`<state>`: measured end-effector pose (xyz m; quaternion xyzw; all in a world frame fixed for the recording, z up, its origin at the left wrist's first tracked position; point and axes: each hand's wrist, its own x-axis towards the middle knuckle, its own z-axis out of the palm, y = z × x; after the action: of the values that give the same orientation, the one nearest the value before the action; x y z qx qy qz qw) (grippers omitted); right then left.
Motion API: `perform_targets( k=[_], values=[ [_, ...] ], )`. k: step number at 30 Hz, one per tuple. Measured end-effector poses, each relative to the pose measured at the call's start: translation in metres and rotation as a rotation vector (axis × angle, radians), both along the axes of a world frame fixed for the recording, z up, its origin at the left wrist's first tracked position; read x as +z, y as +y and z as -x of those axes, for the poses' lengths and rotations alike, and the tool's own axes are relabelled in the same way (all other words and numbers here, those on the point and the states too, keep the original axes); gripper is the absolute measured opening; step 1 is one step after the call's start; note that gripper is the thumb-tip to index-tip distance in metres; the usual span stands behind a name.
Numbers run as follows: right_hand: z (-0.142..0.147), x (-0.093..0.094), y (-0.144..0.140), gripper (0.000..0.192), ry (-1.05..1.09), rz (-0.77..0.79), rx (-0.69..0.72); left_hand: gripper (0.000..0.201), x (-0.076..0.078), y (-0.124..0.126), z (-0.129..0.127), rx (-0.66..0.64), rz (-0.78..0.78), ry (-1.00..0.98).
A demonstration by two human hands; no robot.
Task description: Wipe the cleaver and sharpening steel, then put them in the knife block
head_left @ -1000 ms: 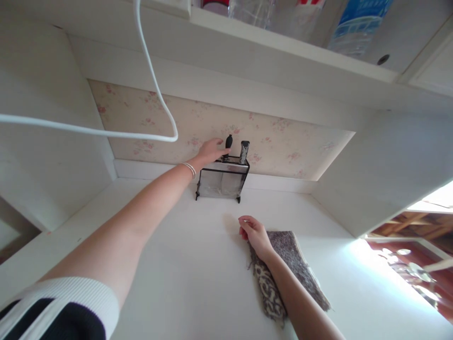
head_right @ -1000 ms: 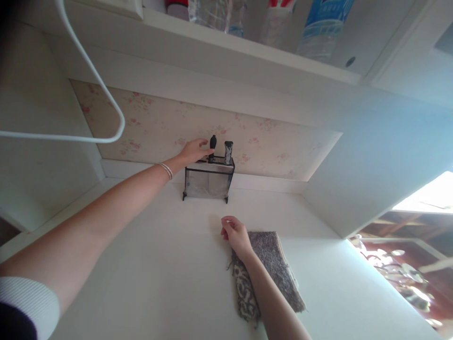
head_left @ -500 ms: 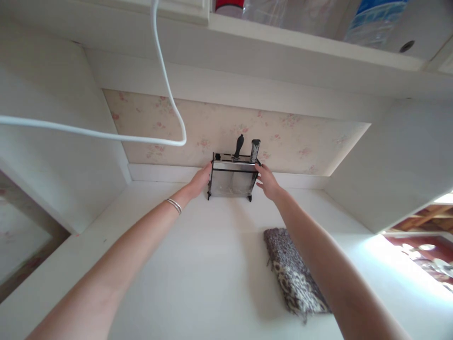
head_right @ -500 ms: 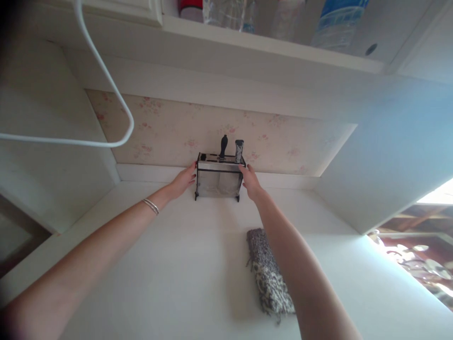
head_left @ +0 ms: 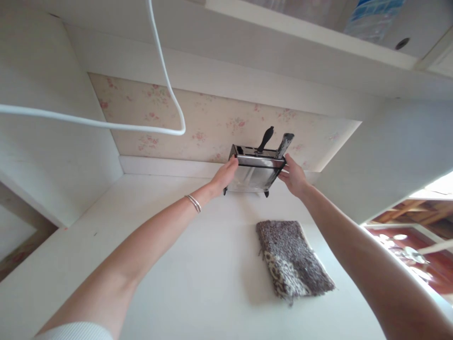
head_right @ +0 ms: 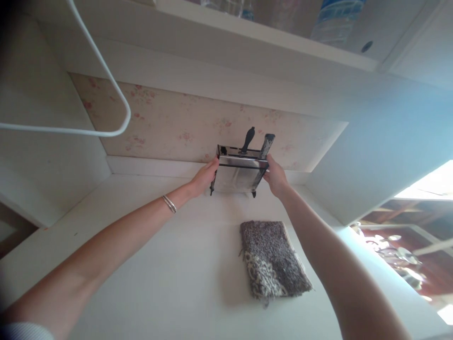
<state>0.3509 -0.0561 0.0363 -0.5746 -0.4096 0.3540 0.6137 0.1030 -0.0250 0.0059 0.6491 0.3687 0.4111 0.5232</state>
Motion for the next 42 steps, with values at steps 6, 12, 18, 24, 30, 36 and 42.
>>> perform_targets(
  k=[6, 12, 18, 24, 30, 36, 42],
  values=[
    [-0.054, -0.001, -0.027, 0.038, 0.041, 0.001, -0.172, 0.065, -0.009, -0.020, -0.058, -0.092, -0.063, -0.105],
    [-0.083, -0.022, -0.036, 0.035, 0.096, 0.005, -0.207, 0.070, -0.027, -0.035, -0.089, -0.142, -0.047, -0.082],
    [-0.089, -0.039, -0.038, 0.042, -0.148, -0.053, -0.213, 0.064, -0.025, -0.035, -0.091, -0.169, -0.086, -0.045],
    [-0.027, -0.081, -0.114, 0.052, -0.809, 0.081, -0.281, 0.039, -0.036, -0.065, -0.048, -0.006, 0.048, -0.079],
    [0.025, -0.141, -0.200, 0.058, -1.308, 0.359, 0.062, 0.019, -0.065, -0.133, 0.032, 0.066, 0.149, -0.070],
    [-0.035, -0.151, -0.218, 0.059, -1.391, 0.426, 0.056, 0.016, -0.085, -0.185, 0.093, 0.050, 0.308, 0.108],
    [-0.066, -0.145, -0.223, 0.059, -1.401, 0.320, 0.012, 0.016, -0.092, -0.203, 0.124, 0.031, 0.309, 0.219]
  ],
)
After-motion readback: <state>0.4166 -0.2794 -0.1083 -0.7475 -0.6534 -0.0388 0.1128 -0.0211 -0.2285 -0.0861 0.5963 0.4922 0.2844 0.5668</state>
